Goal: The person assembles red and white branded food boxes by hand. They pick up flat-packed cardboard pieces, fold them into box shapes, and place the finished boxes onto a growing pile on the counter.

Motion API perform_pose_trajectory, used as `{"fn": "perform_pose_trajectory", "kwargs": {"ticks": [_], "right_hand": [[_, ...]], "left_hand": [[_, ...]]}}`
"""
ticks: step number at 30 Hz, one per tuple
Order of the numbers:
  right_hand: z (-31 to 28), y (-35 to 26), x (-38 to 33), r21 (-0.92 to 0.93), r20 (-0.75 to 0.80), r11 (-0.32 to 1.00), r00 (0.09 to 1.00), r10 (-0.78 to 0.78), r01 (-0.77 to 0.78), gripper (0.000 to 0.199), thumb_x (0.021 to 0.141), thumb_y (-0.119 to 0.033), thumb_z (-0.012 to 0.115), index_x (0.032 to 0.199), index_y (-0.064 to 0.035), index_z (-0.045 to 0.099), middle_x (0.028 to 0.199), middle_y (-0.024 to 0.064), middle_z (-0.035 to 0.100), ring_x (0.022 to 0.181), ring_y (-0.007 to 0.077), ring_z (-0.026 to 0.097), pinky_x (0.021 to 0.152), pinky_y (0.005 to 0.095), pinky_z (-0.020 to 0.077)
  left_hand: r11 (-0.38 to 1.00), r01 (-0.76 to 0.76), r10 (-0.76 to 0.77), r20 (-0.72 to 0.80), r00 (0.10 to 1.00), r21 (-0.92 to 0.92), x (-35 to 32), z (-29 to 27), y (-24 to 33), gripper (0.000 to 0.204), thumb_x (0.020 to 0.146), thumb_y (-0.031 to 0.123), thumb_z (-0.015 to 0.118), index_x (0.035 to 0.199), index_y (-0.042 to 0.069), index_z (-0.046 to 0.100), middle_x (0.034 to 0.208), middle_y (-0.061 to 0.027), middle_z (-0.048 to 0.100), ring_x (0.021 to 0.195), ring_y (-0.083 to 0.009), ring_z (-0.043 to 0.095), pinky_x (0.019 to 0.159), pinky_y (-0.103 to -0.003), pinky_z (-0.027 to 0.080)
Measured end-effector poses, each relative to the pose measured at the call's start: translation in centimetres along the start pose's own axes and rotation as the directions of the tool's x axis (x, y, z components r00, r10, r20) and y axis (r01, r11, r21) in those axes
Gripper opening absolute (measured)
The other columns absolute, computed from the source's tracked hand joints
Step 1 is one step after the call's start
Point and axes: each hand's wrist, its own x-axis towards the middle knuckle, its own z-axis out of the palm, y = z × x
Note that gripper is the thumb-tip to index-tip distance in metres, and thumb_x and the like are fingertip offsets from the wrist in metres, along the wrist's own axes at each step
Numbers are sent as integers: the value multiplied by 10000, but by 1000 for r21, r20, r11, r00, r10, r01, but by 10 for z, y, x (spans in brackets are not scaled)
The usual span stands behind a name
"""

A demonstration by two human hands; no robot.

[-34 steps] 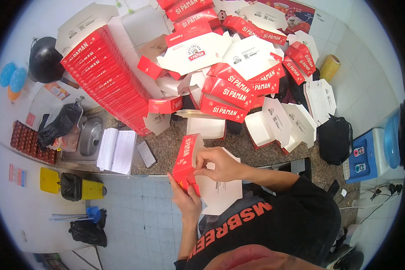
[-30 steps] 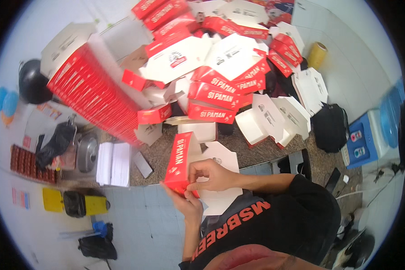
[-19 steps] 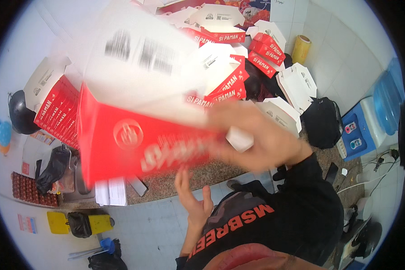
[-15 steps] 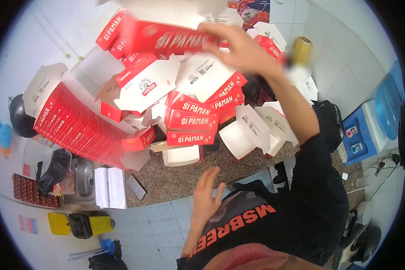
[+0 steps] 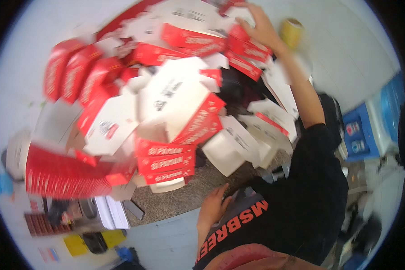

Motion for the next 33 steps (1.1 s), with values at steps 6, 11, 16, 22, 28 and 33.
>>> {"fn": "perform_pose_trajectory", "kwargs": {"ticks": [6,11,16,22,28,33], "right_hand": [[-113,158,-248,-366,263,675,624,736,-641,630,836,-458,803,1285,-72,586,1207,211,655,1149,379,622,1016,454,473],[-76,79,-333,-328,482,743,573,663,-583,835,706,-460,913,1365,-101,547,1333,164,599,1279,339,550,1075,422,446],[-66,72,-334,-259,467,781,634,617,-569,621,805,-387,864,1294,-73,644,1306,167,648,1193,284,619,1061,387,467],[-109,83,-320,-287,284,412,334,899,-865,189,944,-175,732,965,7,773,815,122,760,719,133,674,682,323,532],[-137,96,-302,-398,142,465,448,883,-790,275,927,-282,710,918,-13,764,744,151,722,654,194,666,648,389,521],[-160,97,-284,-396,-319,402,535,782,-825,528,1000,-467,579,1114,24,736,1050,244,737,969,329,709,852,442,534]], "left_hand": [[998,-57,50,198,979,34,36,-14,12,493,969,253,667,1418,78,564,1203,-193,657,1111,-403,631,952,-469,509],[992,-112,97,245,965,49,56,-19,15,503,968,252,669,1428,80,557,1212,-182,655,1118,-390,626,962,-469,503],[991,-122,99,289,952,63,62,-25,14,507,974,268,665,1433,85,553,1227,-172,652,1123,-380,625,964,-470,501],[992,-103,79,280,957,72,53,-29,15,507,975,291,665,1428,90,557,1252,-177,647,1145,-376,623,970,-472,501],[1000,10,-10,29,1000,5,38,-38,-10,396,968,254,679,1304,47,642,1200,-203,692,1109,-366,671,936,-461,526],[948,194,-238,-162,958,-251,-3,-26,-80,242,954,155,698,1135,-6,698,1074,-208,726,969,-357,721,832,-425,563]]}}
